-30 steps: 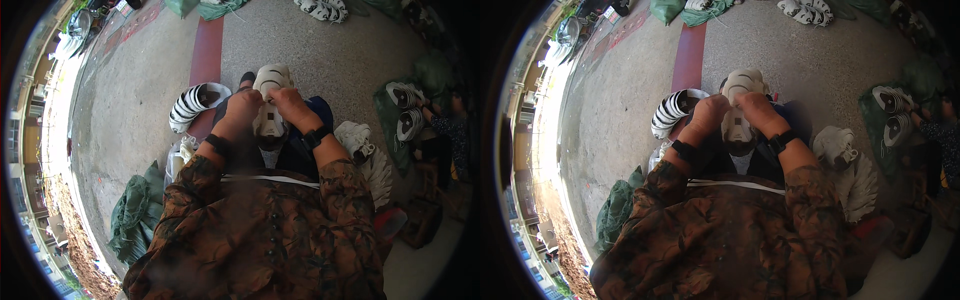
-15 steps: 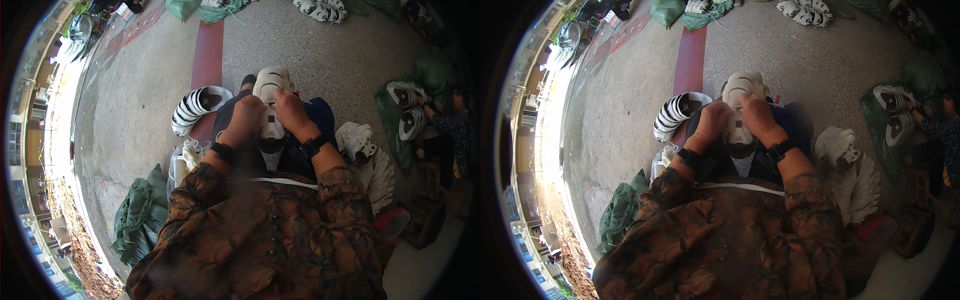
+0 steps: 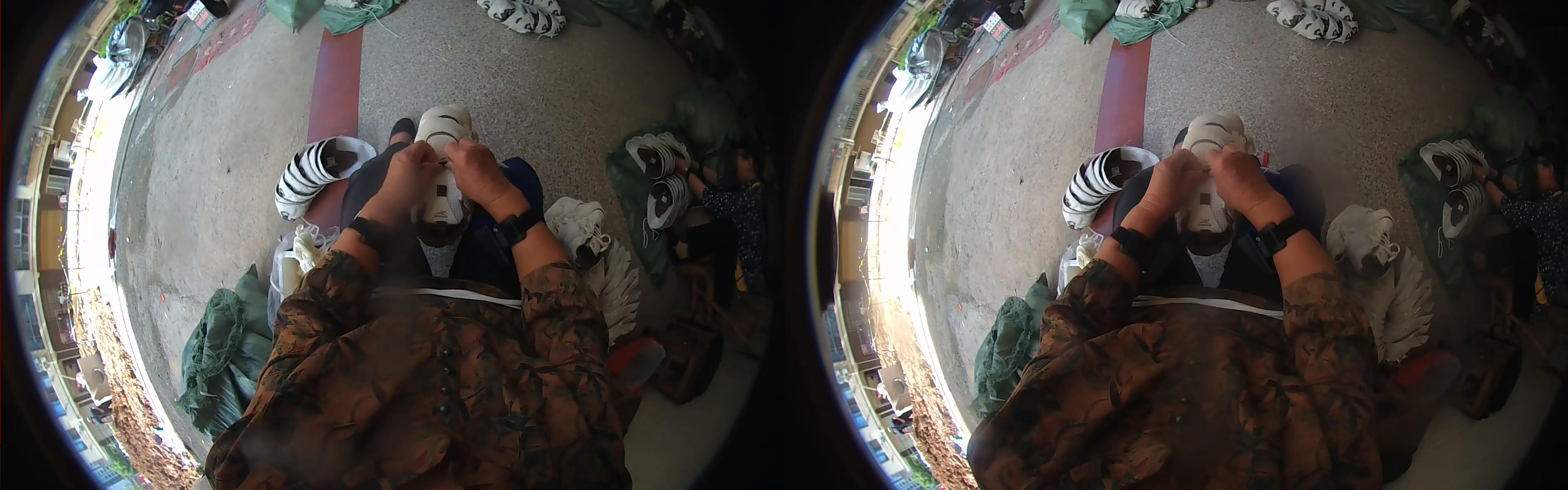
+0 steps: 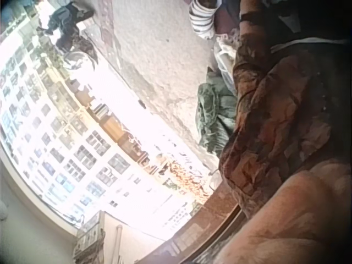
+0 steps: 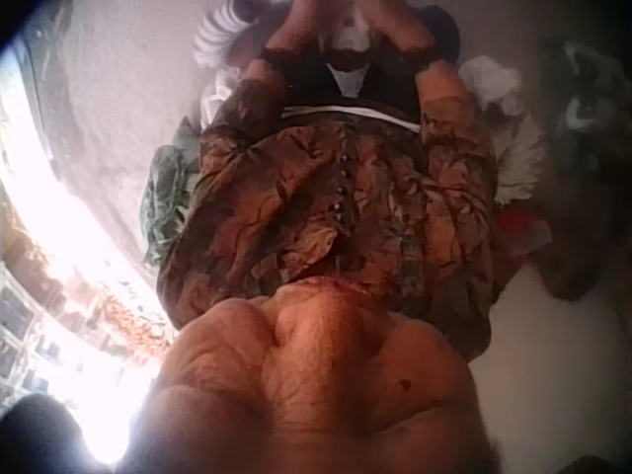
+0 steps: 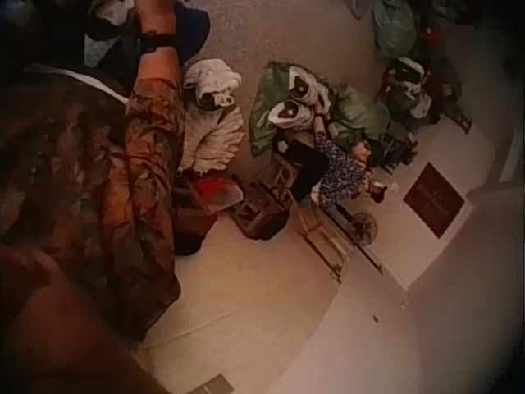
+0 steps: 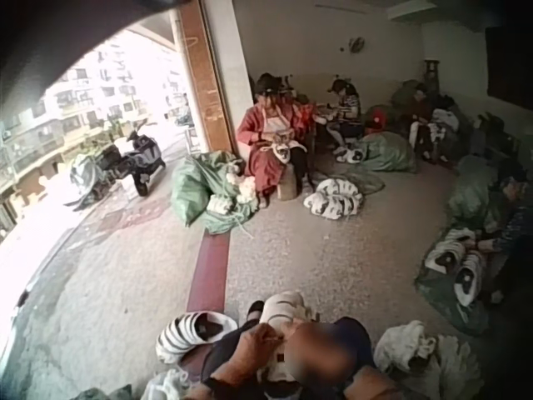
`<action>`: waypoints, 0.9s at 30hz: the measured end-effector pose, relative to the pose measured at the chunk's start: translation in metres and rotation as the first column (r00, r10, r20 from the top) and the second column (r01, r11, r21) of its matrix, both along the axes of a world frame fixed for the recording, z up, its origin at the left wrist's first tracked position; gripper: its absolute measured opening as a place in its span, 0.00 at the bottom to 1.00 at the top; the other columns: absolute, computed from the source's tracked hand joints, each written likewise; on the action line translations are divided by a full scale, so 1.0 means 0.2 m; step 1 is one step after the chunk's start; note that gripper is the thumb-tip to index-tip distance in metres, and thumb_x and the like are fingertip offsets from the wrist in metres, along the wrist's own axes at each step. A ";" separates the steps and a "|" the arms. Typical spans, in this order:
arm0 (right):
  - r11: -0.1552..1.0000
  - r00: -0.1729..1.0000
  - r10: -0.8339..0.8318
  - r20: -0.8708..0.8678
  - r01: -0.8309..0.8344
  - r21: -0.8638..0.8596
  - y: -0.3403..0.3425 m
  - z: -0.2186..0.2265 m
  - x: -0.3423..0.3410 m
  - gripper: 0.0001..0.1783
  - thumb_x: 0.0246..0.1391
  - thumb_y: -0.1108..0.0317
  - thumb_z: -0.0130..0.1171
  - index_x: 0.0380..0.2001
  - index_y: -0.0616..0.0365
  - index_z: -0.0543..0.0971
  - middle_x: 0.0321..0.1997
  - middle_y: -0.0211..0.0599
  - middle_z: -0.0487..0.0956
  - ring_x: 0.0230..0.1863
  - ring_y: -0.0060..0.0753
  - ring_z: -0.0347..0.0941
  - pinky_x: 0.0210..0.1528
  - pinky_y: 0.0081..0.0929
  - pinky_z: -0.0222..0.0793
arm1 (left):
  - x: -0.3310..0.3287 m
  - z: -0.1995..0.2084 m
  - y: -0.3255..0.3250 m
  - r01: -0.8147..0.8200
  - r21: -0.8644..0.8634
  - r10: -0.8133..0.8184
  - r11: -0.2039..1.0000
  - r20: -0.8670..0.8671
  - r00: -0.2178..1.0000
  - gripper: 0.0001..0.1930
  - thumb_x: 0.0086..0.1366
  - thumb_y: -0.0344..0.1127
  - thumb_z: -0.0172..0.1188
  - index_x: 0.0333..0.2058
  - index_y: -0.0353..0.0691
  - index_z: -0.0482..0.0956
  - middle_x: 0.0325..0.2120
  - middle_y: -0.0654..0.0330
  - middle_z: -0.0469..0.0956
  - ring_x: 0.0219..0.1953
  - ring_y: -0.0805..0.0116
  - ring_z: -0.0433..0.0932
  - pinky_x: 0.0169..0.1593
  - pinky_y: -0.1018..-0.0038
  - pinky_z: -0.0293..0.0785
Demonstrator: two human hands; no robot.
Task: The person threads a white shoelace through the eyelets of a white sneaker held on their lap. They pull the lace tight and adjust the loops repeatedly to secure the lacing pattern.
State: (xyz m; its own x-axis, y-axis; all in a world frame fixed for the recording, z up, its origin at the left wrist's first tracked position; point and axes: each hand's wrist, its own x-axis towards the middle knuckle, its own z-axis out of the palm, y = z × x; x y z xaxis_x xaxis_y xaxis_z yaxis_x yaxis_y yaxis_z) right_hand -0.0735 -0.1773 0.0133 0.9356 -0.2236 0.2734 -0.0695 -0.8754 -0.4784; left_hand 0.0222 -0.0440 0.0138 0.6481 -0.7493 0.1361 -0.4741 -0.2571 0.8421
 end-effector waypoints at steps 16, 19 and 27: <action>0.975 0.991 -0.083 -0.105 0.103 0.196 -0.22 0.05 -0.25 0.04 0.44 0.76 0.55 0.25 0.62 0.71 0.25 0.46 0.74 0.32 0.50 0.73 0.37 0.39 0.70 | 0.16 0.01 0.14 0.185 0.039 -0.178 0.982 -0.141 0.974 0.08 0.54 0.29 0.62 0.31 0.33 0.74 0.24 0.64 0.74 0.29 0.77 0.70 0.36 0.76 0.70; 0.961 0.997 -0.058 -0.047 0.068 0.269 -0.19 0.05 -0.26 0.04 0.45 0.77 0.54 0.26 0.63 0.72 0.27 0.47 0.74 0.33 0.51 0.72 0.38 0.37 0.70 | 0.17 0.00 0.17 0.186 0.044 -0.183 0.982 -0.073 0.980 0.08 0.54 0.29 0.62 0.32 0.33 0.75 0.25 0.64 0.75 0.29 0.78 0.71 0.36 0.77 0.70; 1.000 1.000 0.001 -0.005 -0.001 -0.007 -0.12 -0.07 -0.16 0.05 0.47 0.76 0.52 0.29 0.61 0.76 0.30 0.49 0.74 0.33 0.53 0.73 0.34 0.39 0.71 | 0.22 0.04 0.32 0.042 0.043 -0.039 0.998 -0.066 0.997 0.06 0.56 0.29 0.61 0.31 0.34 0.78 0.24 0.61 0.78 0.28 0.75 0.74 0.36 0.77 0.71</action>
State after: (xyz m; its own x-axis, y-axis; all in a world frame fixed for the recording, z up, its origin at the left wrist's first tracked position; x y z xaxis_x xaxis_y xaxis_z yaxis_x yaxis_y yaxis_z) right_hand -0.1052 -0.2014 -0.0011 0.9373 -0.2204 0.2699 -0.0707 -0.8788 -0.4720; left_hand 0.0669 0.0205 0.0210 0.6235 -0.7795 0.0607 -0.4297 -0.2767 0.8595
